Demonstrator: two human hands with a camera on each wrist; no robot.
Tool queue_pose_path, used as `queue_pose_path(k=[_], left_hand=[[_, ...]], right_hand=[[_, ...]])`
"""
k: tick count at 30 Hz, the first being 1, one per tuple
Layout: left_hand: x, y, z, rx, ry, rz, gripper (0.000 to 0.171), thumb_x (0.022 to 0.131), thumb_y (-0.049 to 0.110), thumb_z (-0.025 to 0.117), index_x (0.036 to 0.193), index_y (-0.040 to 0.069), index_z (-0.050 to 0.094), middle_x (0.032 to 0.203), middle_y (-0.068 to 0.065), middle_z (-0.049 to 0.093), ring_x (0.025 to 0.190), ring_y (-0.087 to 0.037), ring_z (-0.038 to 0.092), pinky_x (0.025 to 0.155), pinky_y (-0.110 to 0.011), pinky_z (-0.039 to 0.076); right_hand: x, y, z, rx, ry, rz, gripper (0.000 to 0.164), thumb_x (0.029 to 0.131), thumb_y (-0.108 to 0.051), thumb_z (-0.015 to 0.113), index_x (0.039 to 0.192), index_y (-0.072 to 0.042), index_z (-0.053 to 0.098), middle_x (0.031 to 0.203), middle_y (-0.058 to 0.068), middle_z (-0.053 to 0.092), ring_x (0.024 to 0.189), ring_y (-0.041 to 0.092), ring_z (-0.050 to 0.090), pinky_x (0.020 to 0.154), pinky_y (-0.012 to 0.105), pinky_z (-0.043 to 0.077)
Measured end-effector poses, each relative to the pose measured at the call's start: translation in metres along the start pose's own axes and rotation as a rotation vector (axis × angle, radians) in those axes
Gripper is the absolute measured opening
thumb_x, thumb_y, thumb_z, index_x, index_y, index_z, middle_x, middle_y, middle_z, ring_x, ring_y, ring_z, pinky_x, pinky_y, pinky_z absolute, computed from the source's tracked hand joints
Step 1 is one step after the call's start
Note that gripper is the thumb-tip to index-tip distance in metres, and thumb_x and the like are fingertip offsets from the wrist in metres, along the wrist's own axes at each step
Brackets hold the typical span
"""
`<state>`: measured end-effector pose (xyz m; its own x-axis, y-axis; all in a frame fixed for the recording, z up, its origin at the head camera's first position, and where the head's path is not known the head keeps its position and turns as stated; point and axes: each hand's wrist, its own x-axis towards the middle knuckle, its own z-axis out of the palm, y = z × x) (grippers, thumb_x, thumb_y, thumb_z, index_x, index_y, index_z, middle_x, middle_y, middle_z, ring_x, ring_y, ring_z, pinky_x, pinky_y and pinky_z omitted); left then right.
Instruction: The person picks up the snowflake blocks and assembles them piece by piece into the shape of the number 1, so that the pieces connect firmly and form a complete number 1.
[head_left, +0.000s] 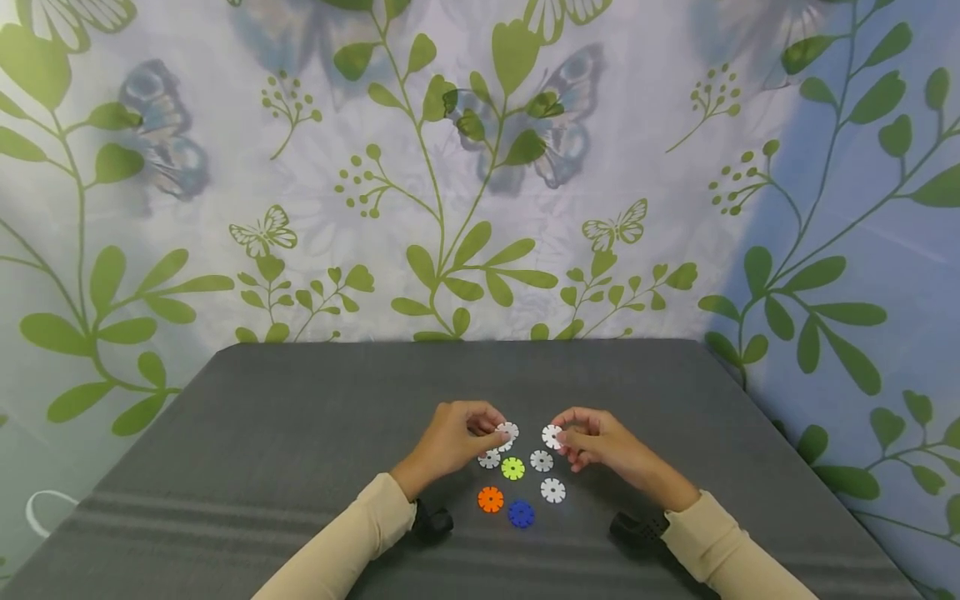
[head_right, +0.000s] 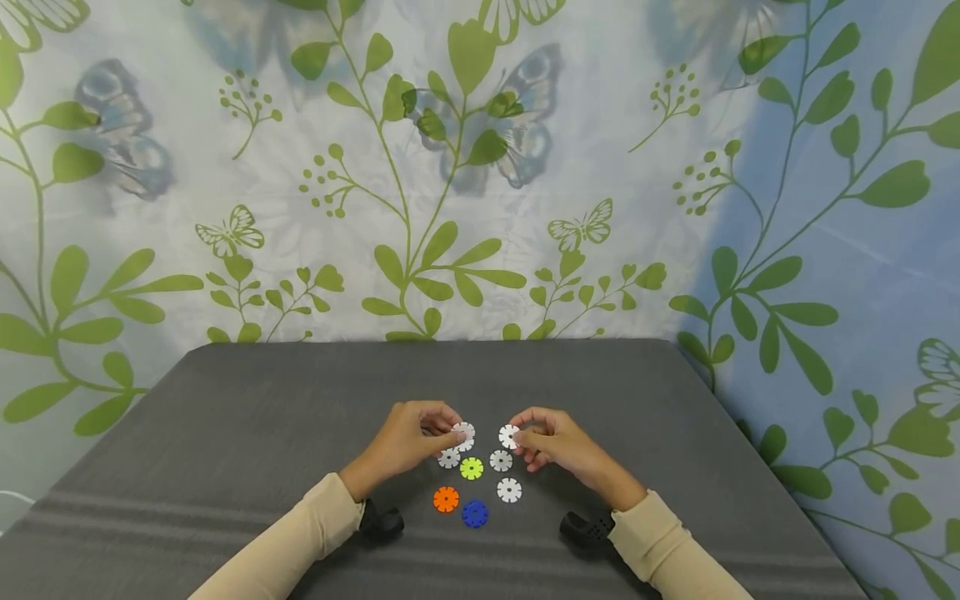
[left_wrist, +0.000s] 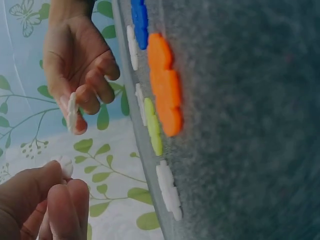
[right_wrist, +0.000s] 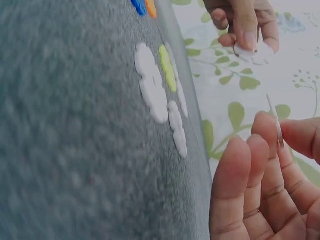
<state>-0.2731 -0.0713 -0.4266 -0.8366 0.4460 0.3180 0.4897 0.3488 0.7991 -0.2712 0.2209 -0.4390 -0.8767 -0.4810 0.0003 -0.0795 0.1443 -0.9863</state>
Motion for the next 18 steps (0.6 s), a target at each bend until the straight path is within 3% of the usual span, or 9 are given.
queue_pose_path(k=[3,9,15,18], left_hand=[[0.001,0.001,0.001,0.002,-0.014,0.015,0.010,0.097,0.012,0.084,0.103,0.005,0.081,0.088,-0.003,0.080,0.068,-0.021,0.075,0.061,-0.026,0.059],[0.002,0.003,0.004,0.014,-0.032,0.015,0.007,0.099,0.008,0.080,0.105,0.005,0.081,0.090,-0.004,0.080,0.067,-0.015,0.073,0.061,-0.026,0.059],[0.001,0.003,0.007,-0.008,-0.059,0.015,0.007,0.100,0.005,0.078,0.106,0.004,0.080,0.093,-0.007,0.080,0.075,-0.028,0.076,0.059,-0.025,0.059],[0.000,0.005,0.008,0.006,-0.049,0.028,0.007,0.101,0.006,0.077,0.107,0.005,0.080,0.093,-0.006,0.080,0.077,-0.024,0.076,0.057,-0.025,0.059]], right_hand=[[0.000,-0.003,0.003,0.009,0.003,-0.009,0.033,0.106,-0.003,0.062,0.129,0.020,0.054,0.089,0.006,0.070,0.074,0.012,0.064,0.068,0.029,0.061],[0.001,-0.008,0.006,-0.006,0.012,-0.021,0.036,0.106,-0.003,0.062,0.131,0.021,0.054,0.090,0.007,0.070,0.074,0.011,0.064,0.068,0.028,0.061],[0.002,-0.009,0.010,-0.022,0.020,-0.029,0.035,0.106,-0.004,0.064,0.130,0.020,0.056,0.090,0.006,0.070,0.073,0.011,0.063,0.068,0.028,0.061],[0.002,-0.009,0.013,-0.028,0.022,-0.028,0.034,0.106,-0.004,0.063,0.130,0.019,0.057,0.090,0.006,0.070,0.073,0.012,0.063,0.068,0.028,0.061]])
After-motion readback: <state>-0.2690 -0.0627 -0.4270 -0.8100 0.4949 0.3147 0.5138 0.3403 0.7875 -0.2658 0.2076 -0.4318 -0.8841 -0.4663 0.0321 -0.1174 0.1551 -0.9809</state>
